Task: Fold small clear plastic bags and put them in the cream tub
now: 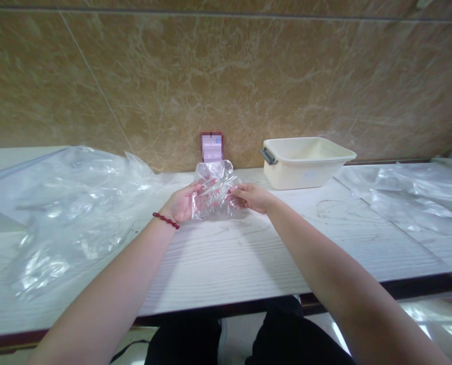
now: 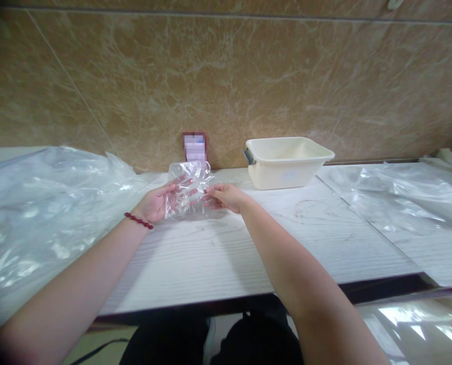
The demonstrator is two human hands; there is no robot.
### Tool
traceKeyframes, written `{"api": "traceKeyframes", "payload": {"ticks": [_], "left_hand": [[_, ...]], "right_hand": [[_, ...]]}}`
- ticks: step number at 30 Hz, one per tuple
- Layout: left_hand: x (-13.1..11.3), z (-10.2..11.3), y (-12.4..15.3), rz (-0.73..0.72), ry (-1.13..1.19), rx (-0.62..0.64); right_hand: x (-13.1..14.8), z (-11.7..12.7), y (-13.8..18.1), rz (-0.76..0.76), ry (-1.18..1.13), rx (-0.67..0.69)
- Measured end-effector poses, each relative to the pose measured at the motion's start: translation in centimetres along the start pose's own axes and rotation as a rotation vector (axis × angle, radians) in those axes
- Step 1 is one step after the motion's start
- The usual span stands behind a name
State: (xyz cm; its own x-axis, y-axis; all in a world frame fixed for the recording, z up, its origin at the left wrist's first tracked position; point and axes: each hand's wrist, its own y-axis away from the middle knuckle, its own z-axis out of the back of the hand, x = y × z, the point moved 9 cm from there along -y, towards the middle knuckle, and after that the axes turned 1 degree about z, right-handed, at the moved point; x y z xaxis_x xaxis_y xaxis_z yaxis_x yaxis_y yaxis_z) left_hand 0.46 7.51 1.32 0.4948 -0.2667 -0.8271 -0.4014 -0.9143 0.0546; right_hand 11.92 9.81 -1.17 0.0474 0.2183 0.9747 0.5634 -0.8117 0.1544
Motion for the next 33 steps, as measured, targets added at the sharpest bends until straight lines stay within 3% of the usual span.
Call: {"api": "traceKeyframes", "payload": {"ticks": [6, 19, 25, 33], "left_hand": [[0.1, 0.6, 0.0, 0.033, -0.014, 0.005], [0.1, 0.6, 0.0, 0.020, -0.030, 0.026], [0.1, 0.9, -0.1, 0.011, -0.031, 0.015], [0.5, 1.4, 0.0, 0.049, -0.043, 0.020]], "right_hand": [[0.2, 0.7, 0.1, -0.016, 0.043, -0.104], [0.3, 1.1, -0.2, 0.014, 0.084, -0.152], [0.7, 0.8, -0.2, 0.066, 0.117, -0.107], [0.8, 1.6, -0.4, 0.083, 0.102, -0.191]]}}
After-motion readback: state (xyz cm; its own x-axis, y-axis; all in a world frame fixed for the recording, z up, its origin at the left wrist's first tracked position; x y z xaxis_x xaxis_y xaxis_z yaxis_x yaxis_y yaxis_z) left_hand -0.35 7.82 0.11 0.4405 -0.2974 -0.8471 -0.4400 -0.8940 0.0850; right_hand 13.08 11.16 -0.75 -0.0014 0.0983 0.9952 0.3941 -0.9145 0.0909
